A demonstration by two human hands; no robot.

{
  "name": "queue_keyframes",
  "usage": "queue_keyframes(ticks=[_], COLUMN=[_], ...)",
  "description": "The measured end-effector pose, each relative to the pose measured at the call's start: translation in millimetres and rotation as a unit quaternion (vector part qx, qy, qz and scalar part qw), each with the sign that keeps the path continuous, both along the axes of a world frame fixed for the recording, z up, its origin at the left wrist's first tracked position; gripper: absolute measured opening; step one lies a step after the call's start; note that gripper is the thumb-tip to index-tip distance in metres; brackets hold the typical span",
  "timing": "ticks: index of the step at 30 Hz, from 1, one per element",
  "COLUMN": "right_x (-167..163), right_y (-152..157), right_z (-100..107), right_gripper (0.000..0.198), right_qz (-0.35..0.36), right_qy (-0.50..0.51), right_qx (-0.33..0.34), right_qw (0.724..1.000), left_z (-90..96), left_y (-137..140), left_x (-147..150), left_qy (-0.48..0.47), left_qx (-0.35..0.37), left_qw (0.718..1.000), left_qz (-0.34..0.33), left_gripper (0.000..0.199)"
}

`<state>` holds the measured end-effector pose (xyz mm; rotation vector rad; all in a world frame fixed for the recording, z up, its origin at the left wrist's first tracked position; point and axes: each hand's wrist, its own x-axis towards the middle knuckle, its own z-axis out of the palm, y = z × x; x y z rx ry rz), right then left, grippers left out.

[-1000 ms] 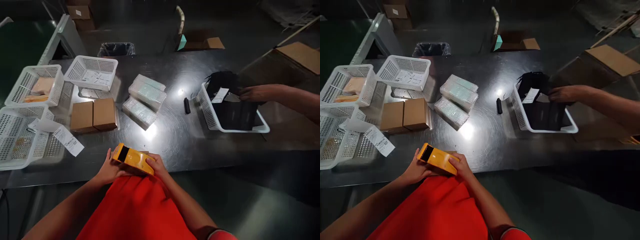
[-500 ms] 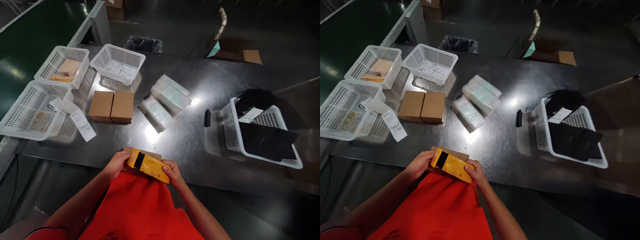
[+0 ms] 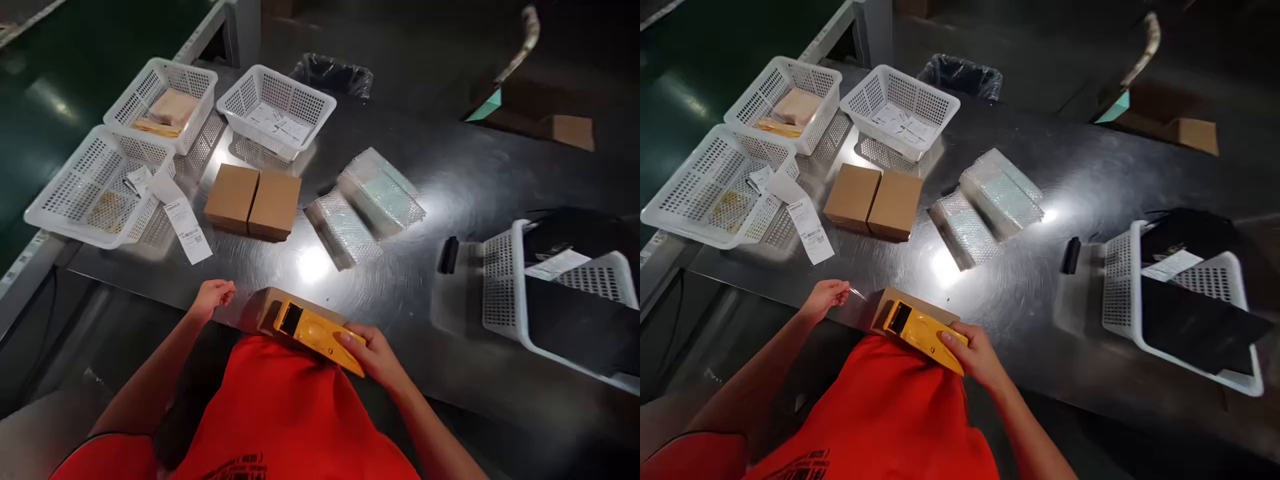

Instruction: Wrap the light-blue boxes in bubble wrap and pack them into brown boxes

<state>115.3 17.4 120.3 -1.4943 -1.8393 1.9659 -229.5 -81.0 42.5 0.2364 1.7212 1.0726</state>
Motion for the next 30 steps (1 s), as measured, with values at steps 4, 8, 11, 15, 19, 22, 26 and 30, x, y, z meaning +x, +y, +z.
queue_keyframes(ticks=[4,8,11,15,19,22,26,30], right_x=[-5,-7,-8,-10,-10,-9,-7,-3], right_y=[0,-2,-3,-6,-7,-7,-7,-7], right_z=[-1,1,4,7,6,5,4,0], right_gripper=[0.06,0.062,0.063,0.064,0.062,0.062,0.061,0.06], right_qz=[-0.007,-0.021,-0.025,-0.028,-0.043,-0.044,-0.041,-0.04], right_qy=[-0.025,-0.039,-0.049,-0.05,-0.049,-0.046,-0.042,-0.038], right_qx=[0.003,0.01,0.018,0.012,0.011,0.013,0.012,0.019], right_qw=[1.0,0.999,0.998,0.998,0.998,0.998,0.998,0.998], left_z=[-30.0,-68.0,-90.6,-98.8,-94.6,-94.4,-96.7,-97.6], left_y=[-7,-5,-2,-4,-9,-8,-10,-15], left_x=[4,36,67,96,99,92,77,68], left_qy=[-0.045,-0.025,0.037,0.124,0.161,0.175,0.186,0.167], left_qx=[-0.007,-0.017,-0.019,-0.02,-0.032,-0.059,-0.079,-0.08], left_qw=[0.999,0.999,0.999,0.99,0.979,0.971,0.967,0.972], left_qz=[-0.007,-0.016,-0.027,-0.063,-0.123,-0.154,-0.154,-0.142], left_gripper=[0.035,0.038,0.038,0.036,0.026,0.017,0.015,0.029])
